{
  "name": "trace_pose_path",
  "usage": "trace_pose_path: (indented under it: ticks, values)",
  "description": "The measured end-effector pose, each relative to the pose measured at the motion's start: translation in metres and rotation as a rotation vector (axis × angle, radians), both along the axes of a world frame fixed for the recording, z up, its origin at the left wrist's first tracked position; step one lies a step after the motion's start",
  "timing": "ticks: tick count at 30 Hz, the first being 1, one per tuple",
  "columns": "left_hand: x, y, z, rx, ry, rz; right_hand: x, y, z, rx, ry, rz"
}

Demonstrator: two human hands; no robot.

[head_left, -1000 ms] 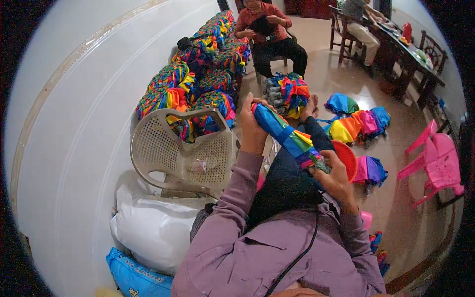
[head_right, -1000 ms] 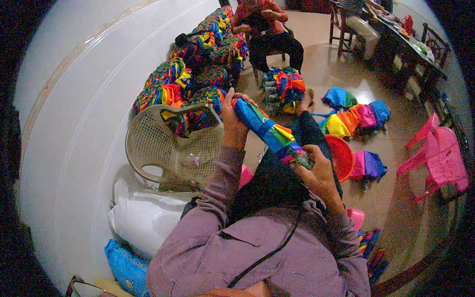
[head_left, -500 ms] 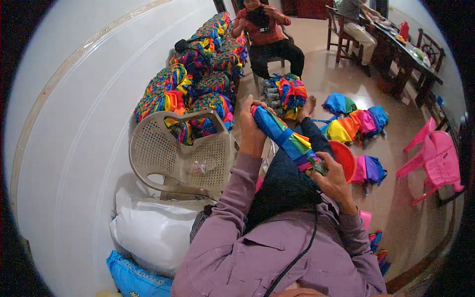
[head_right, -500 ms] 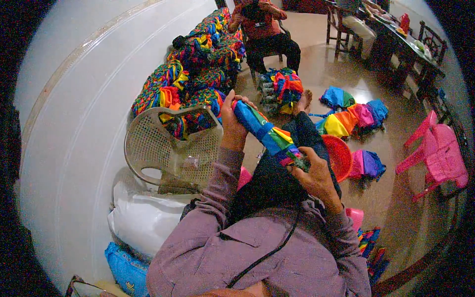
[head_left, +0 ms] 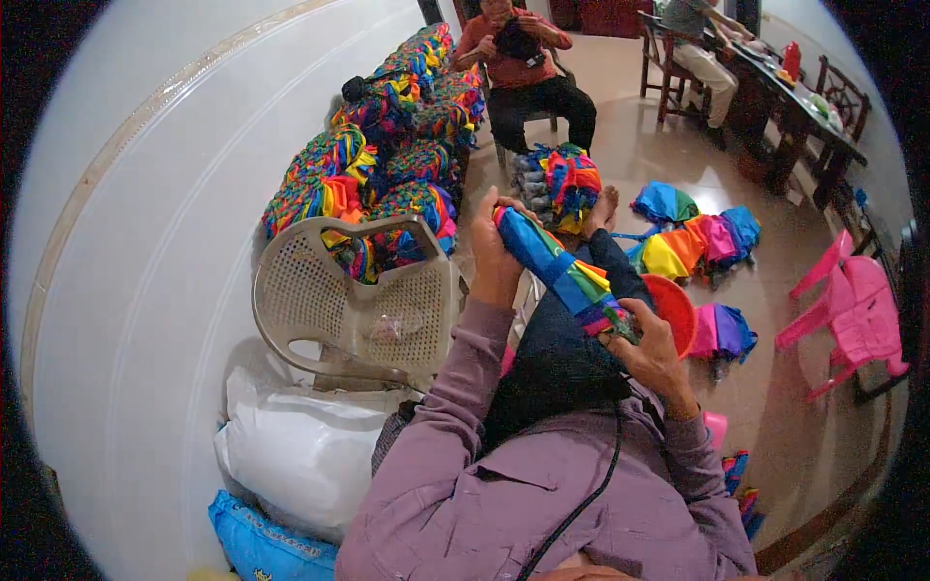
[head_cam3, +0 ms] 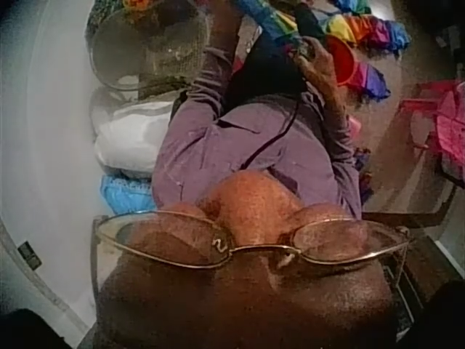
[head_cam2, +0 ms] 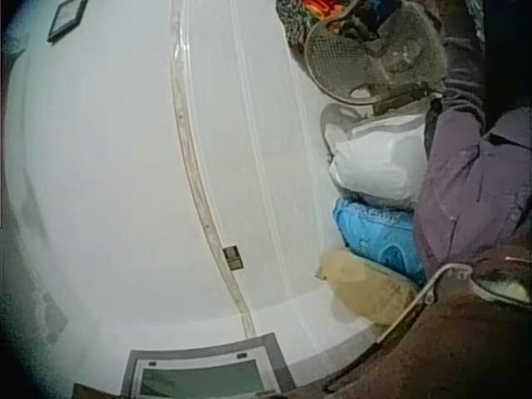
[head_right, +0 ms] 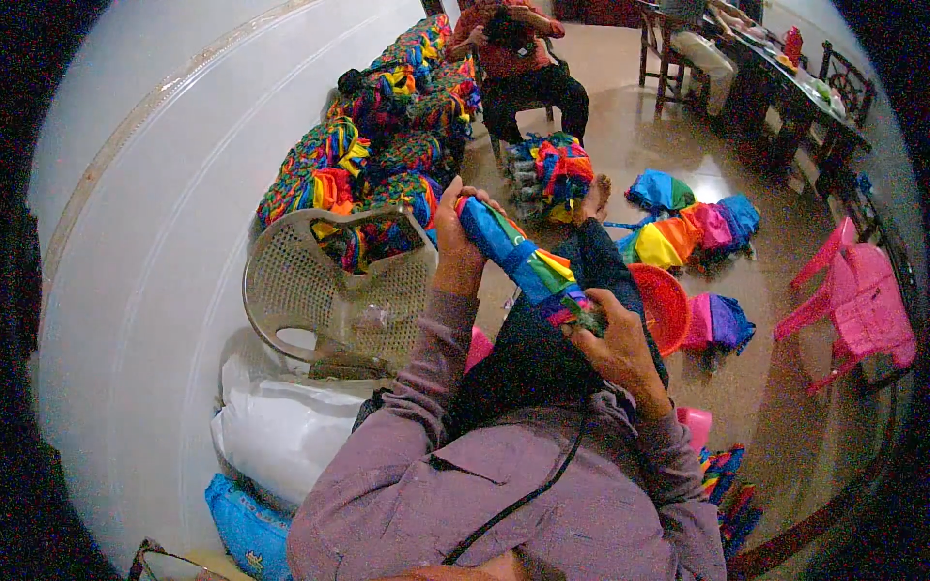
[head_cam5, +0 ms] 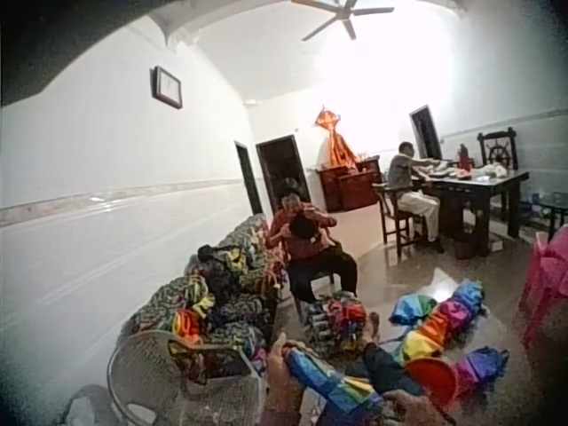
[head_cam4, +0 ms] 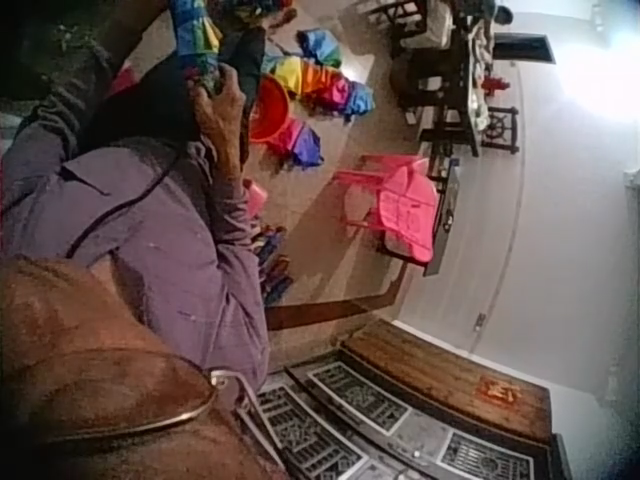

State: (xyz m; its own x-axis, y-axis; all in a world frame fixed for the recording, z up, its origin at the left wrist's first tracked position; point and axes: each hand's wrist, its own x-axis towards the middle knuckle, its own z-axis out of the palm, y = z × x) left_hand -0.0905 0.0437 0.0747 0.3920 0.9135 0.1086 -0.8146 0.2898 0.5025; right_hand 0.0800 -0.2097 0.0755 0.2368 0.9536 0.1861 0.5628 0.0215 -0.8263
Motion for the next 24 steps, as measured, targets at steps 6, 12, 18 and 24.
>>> trace_pose_path:
  ticks: [6,12,18,24]
  values:
    - [-0.001,0.002,-0.002,-0.003,0.013,0.021,-0.002,0.000,0.004,-0.023,0.014,0.001]
    - [-0.002,0.000,-0.001,0.037,0.053,0.020,-0.003,-0.001,0.007,-0.016,0.005,0.011]
    - [-0.001,0.000,-0.002,-0.012,0.000,0.000,-0.001,0.000,0.002,-0.001,0.011,0.016]
    - [0.000,0.000,-0.003,-0.022,-0.001,-0.001,0.000,0.000,-0.001,0.026,-0.011,0.017]
